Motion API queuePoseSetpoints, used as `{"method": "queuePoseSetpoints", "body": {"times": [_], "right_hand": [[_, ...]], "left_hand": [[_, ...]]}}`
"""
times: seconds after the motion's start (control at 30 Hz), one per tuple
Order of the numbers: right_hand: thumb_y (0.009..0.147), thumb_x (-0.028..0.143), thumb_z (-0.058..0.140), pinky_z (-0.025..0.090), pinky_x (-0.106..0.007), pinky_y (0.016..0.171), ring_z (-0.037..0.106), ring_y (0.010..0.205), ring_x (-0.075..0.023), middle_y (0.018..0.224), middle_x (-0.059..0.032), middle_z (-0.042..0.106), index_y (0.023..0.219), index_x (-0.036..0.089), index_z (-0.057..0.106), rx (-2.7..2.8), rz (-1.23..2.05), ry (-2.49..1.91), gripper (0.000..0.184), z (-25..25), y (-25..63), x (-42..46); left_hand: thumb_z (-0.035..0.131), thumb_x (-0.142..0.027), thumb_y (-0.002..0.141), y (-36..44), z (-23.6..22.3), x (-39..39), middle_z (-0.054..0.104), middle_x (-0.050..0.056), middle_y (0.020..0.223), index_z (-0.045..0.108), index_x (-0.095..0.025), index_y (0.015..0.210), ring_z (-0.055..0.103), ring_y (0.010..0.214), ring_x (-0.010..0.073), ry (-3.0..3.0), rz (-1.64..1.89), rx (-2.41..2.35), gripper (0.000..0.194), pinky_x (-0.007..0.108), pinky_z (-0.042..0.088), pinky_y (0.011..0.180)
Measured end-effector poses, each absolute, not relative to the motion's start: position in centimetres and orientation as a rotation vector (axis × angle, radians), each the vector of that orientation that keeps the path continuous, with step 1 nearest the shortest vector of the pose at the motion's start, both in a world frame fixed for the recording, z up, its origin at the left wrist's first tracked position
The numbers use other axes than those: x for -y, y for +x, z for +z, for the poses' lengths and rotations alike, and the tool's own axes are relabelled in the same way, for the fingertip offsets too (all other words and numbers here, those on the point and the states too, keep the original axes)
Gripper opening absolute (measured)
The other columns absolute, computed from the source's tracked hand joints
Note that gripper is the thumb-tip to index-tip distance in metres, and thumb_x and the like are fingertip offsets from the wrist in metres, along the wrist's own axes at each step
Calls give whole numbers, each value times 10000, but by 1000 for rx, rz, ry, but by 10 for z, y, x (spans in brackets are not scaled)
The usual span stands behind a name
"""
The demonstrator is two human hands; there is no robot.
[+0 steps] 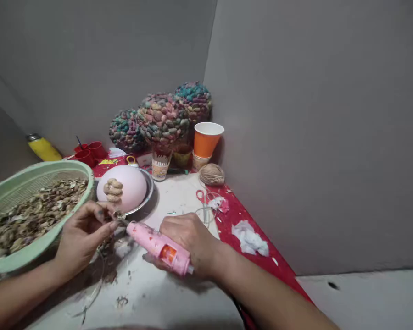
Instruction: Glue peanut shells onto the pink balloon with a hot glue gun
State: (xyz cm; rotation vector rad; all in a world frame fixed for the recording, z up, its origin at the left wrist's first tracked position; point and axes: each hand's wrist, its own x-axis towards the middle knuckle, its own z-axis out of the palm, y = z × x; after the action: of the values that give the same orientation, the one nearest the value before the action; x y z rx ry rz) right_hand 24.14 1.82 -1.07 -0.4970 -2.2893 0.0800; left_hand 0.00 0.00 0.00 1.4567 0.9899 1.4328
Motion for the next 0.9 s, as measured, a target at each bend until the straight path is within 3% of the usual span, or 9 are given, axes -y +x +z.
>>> {"method": "queuePoseSetpoints", "body": {"times": [0.73,0.9], "right_hand": [[888,330,613,215,-274,505,326,501,-100,591,59,402,671,226,384,2301,106,-603,332,-26,246,-20],[936,345,570,226,-255,502,318,490,-100,581,57,399,664,224,385,2290,111,-595,351,-15,245,-21]], "left_hand": [[779,-123,780,1,6,2,696,-7,905,564,-203,739,659,873,116,1392,1462,-985,233,195,535,792],[796,-127,767,-2,7,4,695,-20,903,572,-207,741,648,849,97,1309,1446,-953,239,160,524,755]]}}
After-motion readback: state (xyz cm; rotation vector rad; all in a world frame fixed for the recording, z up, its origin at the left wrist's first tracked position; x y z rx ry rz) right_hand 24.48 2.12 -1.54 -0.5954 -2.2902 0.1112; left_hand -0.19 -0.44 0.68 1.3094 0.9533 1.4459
